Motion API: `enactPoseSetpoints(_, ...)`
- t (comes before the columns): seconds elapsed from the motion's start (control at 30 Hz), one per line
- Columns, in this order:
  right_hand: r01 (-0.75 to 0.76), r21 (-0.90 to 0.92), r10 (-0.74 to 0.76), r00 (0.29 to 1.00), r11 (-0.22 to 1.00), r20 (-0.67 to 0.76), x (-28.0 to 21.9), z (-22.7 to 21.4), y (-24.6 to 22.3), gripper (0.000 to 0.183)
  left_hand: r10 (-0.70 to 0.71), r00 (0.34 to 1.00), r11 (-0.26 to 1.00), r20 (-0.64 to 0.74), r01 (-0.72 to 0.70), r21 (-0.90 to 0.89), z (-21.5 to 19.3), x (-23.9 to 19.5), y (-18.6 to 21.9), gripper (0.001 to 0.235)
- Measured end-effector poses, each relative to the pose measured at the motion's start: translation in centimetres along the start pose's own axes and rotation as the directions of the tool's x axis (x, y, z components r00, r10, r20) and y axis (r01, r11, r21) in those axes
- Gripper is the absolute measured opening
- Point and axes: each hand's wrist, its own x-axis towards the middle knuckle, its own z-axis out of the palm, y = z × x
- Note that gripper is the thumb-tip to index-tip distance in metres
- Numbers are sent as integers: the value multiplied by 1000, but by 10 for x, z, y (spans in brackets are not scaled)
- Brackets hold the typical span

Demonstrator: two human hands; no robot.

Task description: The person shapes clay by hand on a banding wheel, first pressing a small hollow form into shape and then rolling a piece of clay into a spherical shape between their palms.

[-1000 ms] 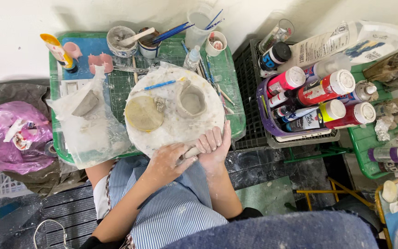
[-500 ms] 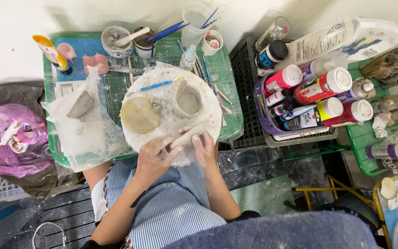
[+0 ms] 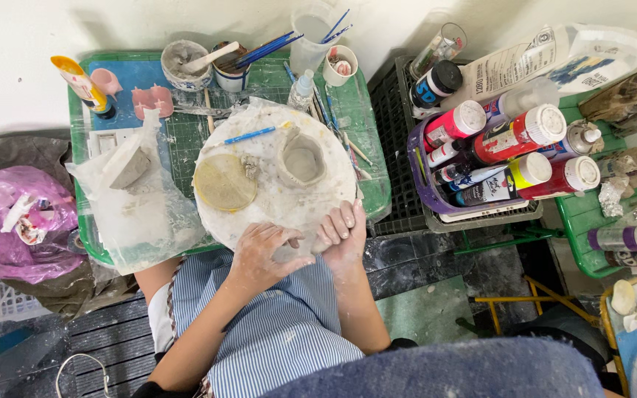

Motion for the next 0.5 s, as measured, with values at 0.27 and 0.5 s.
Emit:
enactPoseSetpoints(0.27, -8, -79, 0, 996, 997, -92, -1, -10, -4, 48, 12, 997, 997, -74, -7, 72, -8, -9, -14, 20)
enactPoseSetpoints(0.5, 166, -20, -166, 986, 986, 10, 13, 21, -15, 52, -122, 978, 896, -170, 182, 406, -47, 2, -45, 35)
